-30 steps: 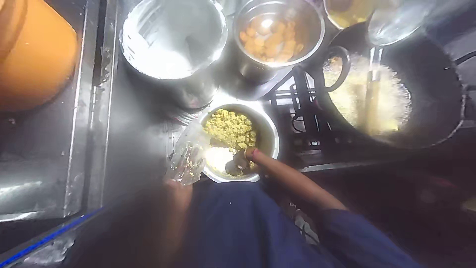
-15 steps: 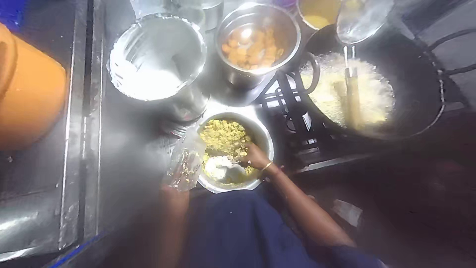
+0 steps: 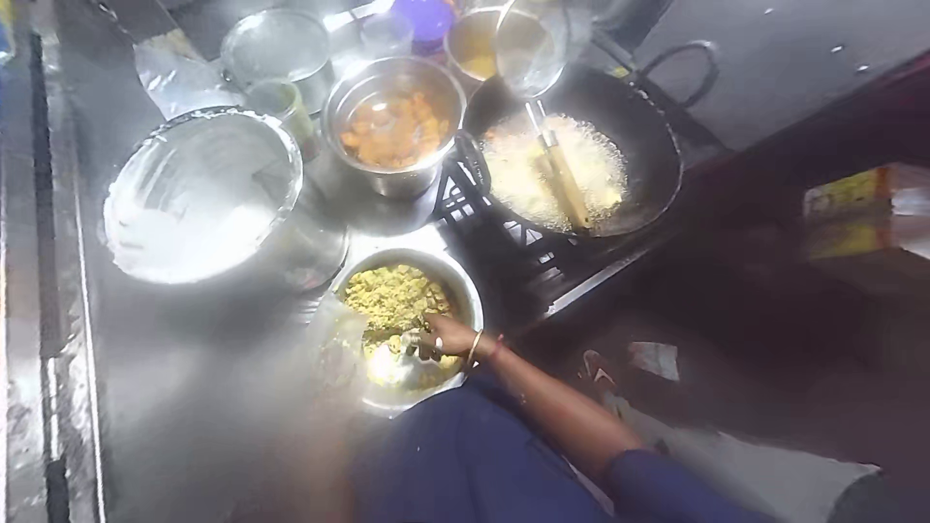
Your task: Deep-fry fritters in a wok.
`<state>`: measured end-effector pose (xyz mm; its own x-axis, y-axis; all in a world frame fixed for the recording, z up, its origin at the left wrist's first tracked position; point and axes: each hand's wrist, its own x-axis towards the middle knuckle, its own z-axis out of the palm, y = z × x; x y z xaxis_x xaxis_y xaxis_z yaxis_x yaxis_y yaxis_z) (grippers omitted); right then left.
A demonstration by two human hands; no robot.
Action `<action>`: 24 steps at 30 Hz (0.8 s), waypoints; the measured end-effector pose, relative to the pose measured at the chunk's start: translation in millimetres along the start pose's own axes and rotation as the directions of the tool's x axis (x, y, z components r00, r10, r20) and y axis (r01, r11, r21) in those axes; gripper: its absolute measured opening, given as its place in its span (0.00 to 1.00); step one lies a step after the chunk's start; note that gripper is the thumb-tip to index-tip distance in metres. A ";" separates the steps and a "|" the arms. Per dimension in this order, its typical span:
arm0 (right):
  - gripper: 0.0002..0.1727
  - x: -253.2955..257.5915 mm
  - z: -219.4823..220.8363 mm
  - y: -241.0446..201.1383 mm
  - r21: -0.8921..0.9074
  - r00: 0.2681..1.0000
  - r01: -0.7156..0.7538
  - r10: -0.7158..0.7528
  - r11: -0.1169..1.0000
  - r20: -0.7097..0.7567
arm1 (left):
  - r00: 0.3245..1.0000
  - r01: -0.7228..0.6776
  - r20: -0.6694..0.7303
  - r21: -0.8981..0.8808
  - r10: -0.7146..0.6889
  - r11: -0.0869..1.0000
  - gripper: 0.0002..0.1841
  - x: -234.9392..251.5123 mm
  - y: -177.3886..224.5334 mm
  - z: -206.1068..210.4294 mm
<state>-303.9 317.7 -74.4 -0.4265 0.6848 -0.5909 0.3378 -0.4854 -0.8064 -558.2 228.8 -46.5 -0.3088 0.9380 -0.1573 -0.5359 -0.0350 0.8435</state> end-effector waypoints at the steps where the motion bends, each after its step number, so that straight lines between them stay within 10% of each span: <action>1: 0.19 -0.9 2.0 -0.6 0.140 0.999 -0.028 0.033 0.990 -0.032 | 1.000 -0.007 0.013 0.005 0.007 1.000 0.39 -0.8 -2.6 -3.9; 7: 0.10 -1.4 6.3 -19.4 0.601 0.978 0.073 0.061 0.796 -0.199 | 1.000 -0.031 -0.002 0.027 0.031 0.999 0.39 -0.7 -14.0 -11.0; 14: 0.27 6.5 25.7 -39.8 0.571 0.850 0.380 -0.030 0.728 -0.527 | 0.998 0.041 -0.057 0.130 -0.034 0.991 0.38 -5.4 -14.0 41.3; 19: 0.29 -2.5 41.0 -61.5 0.691 0.930 0.335 -0.107 0.641 -0.351 | 0.994 0.105 -0.041 0.585 -0.100 0.804 0.38 -4.7 -12.9 66.5; 24: 0.28 -26.0 72.2 -54.6 0.274 0.867 0.478 -0.398 0.835 -0.300 | 0.974 0.016 0.139 0.739 -0.176 0.674 0.42 0.5 -23.2 71.1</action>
<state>-371.8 287.1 -16.8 -0.2526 0.9498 -0.1843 -0.1515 -0.2270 -0.9620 -490.1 254.6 -29.7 -0.0969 0.9683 -0.2304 0.2142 0.2463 0.9452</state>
